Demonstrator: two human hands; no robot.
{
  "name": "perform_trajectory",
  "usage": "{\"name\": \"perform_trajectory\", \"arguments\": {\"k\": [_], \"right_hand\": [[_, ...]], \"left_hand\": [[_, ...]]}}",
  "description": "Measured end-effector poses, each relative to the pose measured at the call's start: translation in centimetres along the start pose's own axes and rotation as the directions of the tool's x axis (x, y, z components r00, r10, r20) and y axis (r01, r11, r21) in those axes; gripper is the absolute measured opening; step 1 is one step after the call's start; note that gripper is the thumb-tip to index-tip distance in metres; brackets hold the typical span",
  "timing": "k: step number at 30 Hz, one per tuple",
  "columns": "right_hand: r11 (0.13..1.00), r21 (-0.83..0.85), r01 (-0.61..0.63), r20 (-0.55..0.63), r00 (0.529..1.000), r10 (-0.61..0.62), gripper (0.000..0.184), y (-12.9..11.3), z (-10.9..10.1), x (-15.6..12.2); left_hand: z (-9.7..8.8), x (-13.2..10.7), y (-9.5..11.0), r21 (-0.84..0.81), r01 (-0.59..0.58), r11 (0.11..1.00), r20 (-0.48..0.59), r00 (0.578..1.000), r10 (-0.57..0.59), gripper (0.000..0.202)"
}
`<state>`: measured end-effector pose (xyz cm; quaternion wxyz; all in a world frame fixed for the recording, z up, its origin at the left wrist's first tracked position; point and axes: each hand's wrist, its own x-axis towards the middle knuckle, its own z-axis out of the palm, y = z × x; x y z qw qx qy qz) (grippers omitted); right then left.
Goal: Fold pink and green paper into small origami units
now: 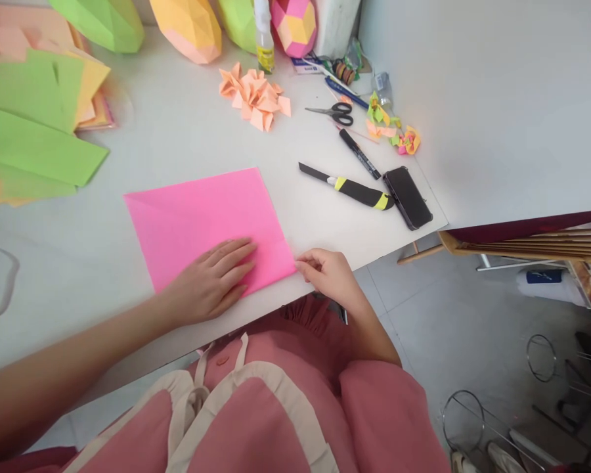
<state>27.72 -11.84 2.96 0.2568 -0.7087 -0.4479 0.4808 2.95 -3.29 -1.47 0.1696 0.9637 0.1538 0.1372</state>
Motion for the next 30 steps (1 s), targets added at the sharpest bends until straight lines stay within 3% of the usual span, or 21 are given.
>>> {"name": "perform_trajectory", "arguments": {"k": [6,23,26,30], "right_hand": [[0.981,-0.183,0.059,0.106,0.994,-0.04,0.021,-1.3,0.0,1.1],[0.835,-0.546,0.063,-0.046,0.993,-0.105,0.032,-1.9,1.1,1.4],[0.825,-0.562,0.06,-0.052,0.993,-0.107,0.033,-1.8,1.1,1.5],[0.883,-0.468,0.015,-0.028,0.999,-0.032,0.034,-1.9,0.5,1.4]], "left_hand": [[-0.1,0.2,-0.1,0.046,0.017,0.999,0.026,1.0,-0.018,0.045],[-0.3,0.3,0.2,0.113,0.03,0.993,0.079,0.996,-0.039,0.05],[-0.5,0.4,0.3,0.116,0.003,0.993,0.099,0.995,-0.014,0.048],[-0.5,0.5,0.2,0.106,0.006,0.994,0.119,0.993,-0.018,0.048]]}}
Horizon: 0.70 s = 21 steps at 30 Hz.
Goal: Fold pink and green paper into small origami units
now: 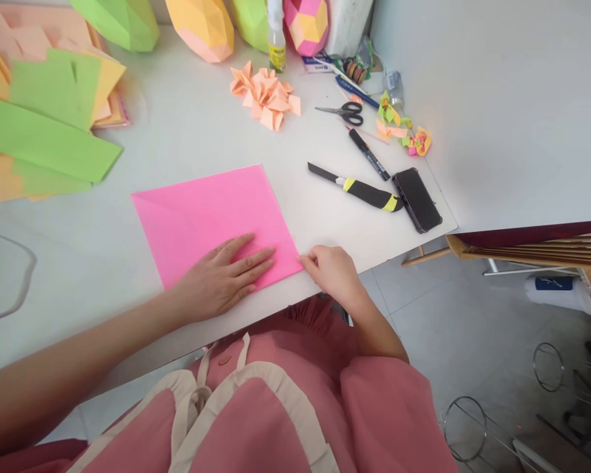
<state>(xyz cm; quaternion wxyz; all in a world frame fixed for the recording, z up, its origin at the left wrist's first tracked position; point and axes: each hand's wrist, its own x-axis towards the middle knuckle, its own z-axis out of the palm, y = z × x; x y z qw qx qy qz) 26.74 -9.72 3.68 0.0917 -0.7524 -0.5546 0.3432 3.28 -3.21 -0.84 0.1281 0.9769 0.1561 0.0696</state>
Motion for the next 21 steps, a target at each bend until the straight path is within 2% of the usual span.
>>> {"name": "perform_trajectory", "arguments": {"k": [4,8,16,21], "right_hand": [[0.983,0.183,-0.022,0.101,0.995,0.003,0.035,0.5,-0.6,-0.3],[0.966,0.26,-0.013,0.118,0.993,-0.018,0.033,0.8,-0.5,-0.7],[0.999,-0.05,0.0,-0.148,0.989,-0.007,0.027,0.1,1.4,-1.2],[0.986,-0.165,-0.016,-0.181,0.983,-0.014,0.027,-0.1,1.9,-1.2]], "left_hand": [[0.1,0.0,-0.1,0.002,0.007,1.0,0.003,1.0,-0.007,0.048],[0.1,0.0,-0.1,-0.001,0.002,1.0,-0.007,1.0,-0.002,0.048],[0.1,0.0,0.0,0.001,0.015,1.0,0.001,1.0,-0.015,0.048],[0.2,-0.1,0.0,-0.002,0.019,1.0,-0.001,1.0,-0.019,0.048]]}}
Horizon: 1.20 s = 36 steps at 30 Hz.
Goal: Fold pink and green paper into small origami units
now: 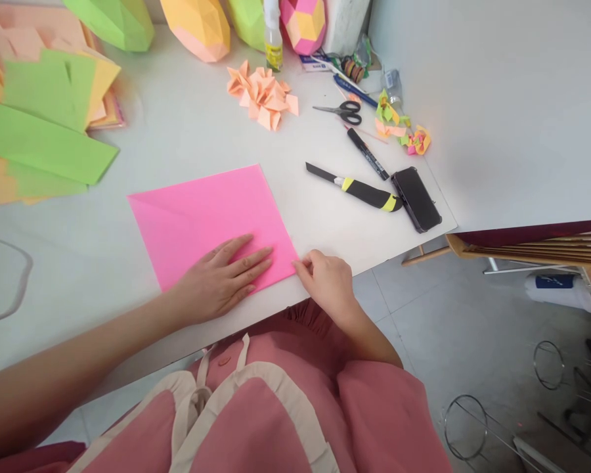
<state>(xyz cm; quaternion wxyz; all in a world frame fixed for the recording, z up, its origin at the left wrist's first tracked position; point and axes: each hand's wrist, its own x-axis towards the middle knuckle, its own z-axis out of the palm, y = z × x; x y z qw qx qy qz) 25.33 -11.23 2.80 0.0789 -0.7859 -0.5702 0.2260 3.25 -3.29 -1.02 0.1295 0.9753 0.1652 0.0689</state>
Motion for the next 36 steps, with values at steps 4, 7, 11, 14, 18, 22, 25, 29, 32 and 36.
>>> {"name": "perform_trajectory", "arguments": {"k": [4,7,11,14,18,22,25,29,32,36], "right_hand": [[0.997,-0.073,0.003,-0.007,1.0,-0.004,0.03,-0.1,0.1,0.1],[0.992,-0.122,0.017,-0.053,0.998,-0.024,0.03,-0.1,0.6,-0.2],[0.987,-0.156,0.037,-0.231,0.97,-0.073,0.028,-0.2,2.0,-1.1],[0.976,-0.202,0.079,-0.385,0.91,-0.154,0.032,-0.5,3.0,-1.7],[0.97,-0.22,0.102,-0.465,0.864,-0.196,0.043,-0.5,3.7,-1.8],[0.978,-0.183,0.097,-0.48,0.86,-0.175,0.043,0.2,3.7,-1.8],[0.982,-0.14,0.129,-0.481,0.858,-0.182,0.039,0.9,3.6,-1.7],[0.982,-0.09,0.167,-0.481,0.856,-0.19,0.034,2.0,3.4,-1.4],[0.98,-0.028,0.197,-0.478,0.858,-0.186,0.03,2.6,3.0,-1.2],[0.973,0.097,0.209,-0.539,0.833,-0.125,0.026,1.9,2.4,-1.1]], "left_hand": [[-0.1,0.0,0.0,0.017,-0.001,1.0,-0.005,1.0,0.001,0.047],[-0.1,0.0,0.1,0.027,0.0,1.0,-0.007,1.0,0.0,0.047],[-0.1,-0.1,0.1,0.031,-0.001,1.0,-0.012,1.0,0.002,0.047],[-0.1,-0.1,0.1,0.03,0.002,1.0,-0.01,1.0,-0.001,0.047],[-0.1,-0.1,0.1,0.024,-0.001,1.0,-0.005,1.0,0.001,0.048],[-0.2,-0.1,0.1,0.019,-0.003,1.0,-0.008,1.0,0.003,0.048],[-0.2,-0.1,0.1,0.022,-0.001,1.0,-0.014,1.0,0.001,0.048],[-0.2,-0.1,0.1,0.029,-0.001,1.0,-0.012,1.0,0.002,0.048],[-0.1,-0.1,0.0,0.031,-0.003,1.0,-0.015,1.0,0.003,0.048],[0.0,-0.1,0.0,0.024,0.001,1.0,-0.016,1.0,-0.001,0.048]]}}
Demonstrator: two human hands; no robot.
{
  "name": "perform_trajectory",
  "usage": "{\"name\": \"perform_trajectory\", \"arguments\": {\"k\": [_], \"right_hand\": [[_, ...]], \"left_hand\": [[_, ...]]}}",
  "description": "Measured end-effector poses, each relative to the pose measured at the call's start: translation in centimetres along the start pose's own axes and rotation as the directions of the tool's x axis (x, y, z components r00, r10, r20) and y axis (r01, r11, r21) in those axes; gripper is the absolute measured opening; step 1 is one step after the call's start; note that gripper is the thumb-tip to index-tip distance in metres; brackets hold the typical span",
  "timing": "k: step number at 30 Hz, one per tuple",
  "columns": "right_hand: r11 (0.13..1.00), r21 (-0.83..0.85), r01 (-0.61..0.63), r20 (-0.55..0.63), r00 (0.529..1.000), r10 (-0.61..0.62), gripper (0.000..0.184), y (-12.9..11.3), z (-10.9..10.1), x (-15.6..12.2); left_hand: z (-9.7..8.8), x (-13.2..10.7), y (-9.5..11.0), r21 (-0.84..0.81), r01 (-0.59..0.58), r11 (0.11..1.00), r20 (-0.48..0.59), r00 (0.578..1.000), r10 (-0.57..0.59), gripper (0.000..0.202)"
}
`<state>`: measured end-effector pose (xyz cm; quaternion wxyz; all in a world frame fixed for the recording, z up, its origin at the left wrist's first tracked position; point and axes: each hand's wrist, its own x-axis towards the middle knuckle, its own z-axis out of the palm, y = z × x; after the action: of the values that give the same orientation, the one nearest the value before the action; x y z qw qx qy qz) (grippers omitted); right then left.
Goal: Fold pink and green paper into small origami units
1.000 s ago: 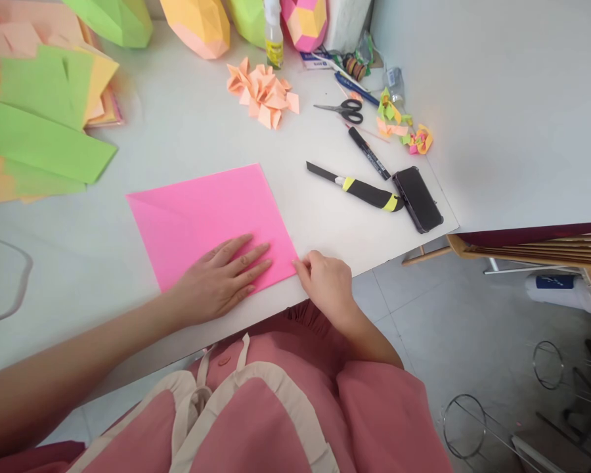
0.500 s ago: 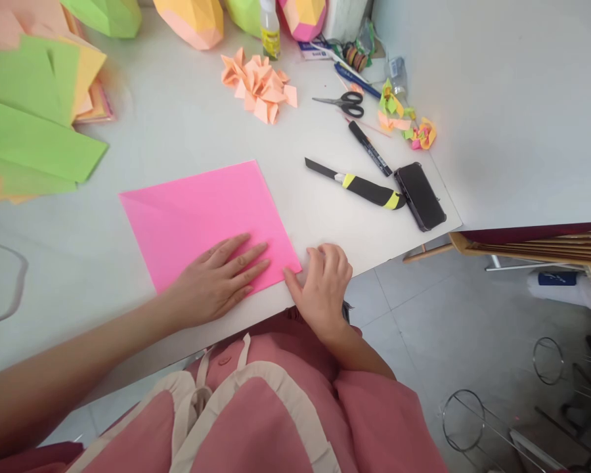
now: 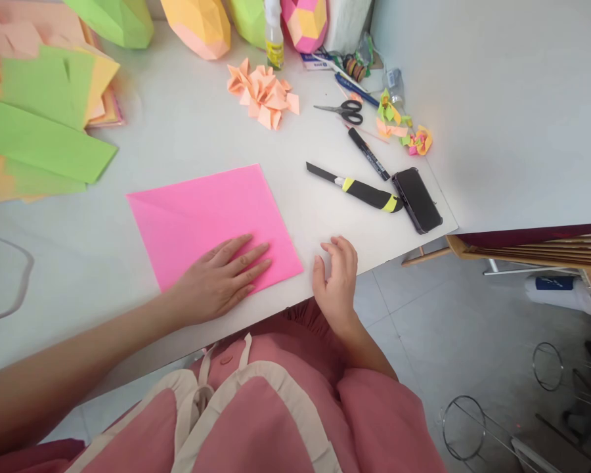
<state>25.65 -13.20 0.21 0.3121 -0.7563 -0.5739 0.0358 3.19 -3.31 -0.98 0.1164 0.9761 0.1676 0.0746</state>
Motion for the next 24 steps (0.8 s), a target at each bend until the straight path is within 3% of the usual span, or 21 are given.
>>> {"name": "perform_trajectory", "arguments": {"k": [3,6,9,13,18,24], "right_hand": [[0.994,-0.014,0.106,0.092,0.99,-0.104,0.031,-1.5,0.5,0.5],[0.955,-0.077,0.288,0.334,0.91,-0.247,0.039,-2.7,1.7,1.3],[0.91,-0.147,0.387,0.465,0.839,-0.282,0.044,-2.8,2.6,2.6],[0.87,-0.188,0.456,0.528,0.794,-0.301,0.046,-2.1,3.2,5.2],[0.845,-0.23,0.483,0.546,0.783,-0.299,0.048,-1.5,3.6,7.1],[0.83,-0.262,0.493,0.551,0.782,-0.291,0.049,-1.4,3.7,7.0]], "left_hand": [[0.1,0.0,0.0,-0.013,0.005,1.0,-0.009,1.0,-0.006,0.048],[0.3,0.0,0.1,-0.016,0.026,1.0,-0.019,0.999,-0.027,0.048],[0.4,0.3,-0.2,-0.005,0.06,0.998,-0.018,0.998,-0.06,0.047],[0.4,1.4,-1.1,0.002,0.101,0.995,-0.053,0.994,-0.101,0.047],[0.3,2.3,-2.0,0.039,0.111,0.993,-0.094,0.99,-0.107,0.044],[0.1,-0.3,-2.0,0.072,0.133,0.989,-0.079,0.989,-0.127,0.048]]}}
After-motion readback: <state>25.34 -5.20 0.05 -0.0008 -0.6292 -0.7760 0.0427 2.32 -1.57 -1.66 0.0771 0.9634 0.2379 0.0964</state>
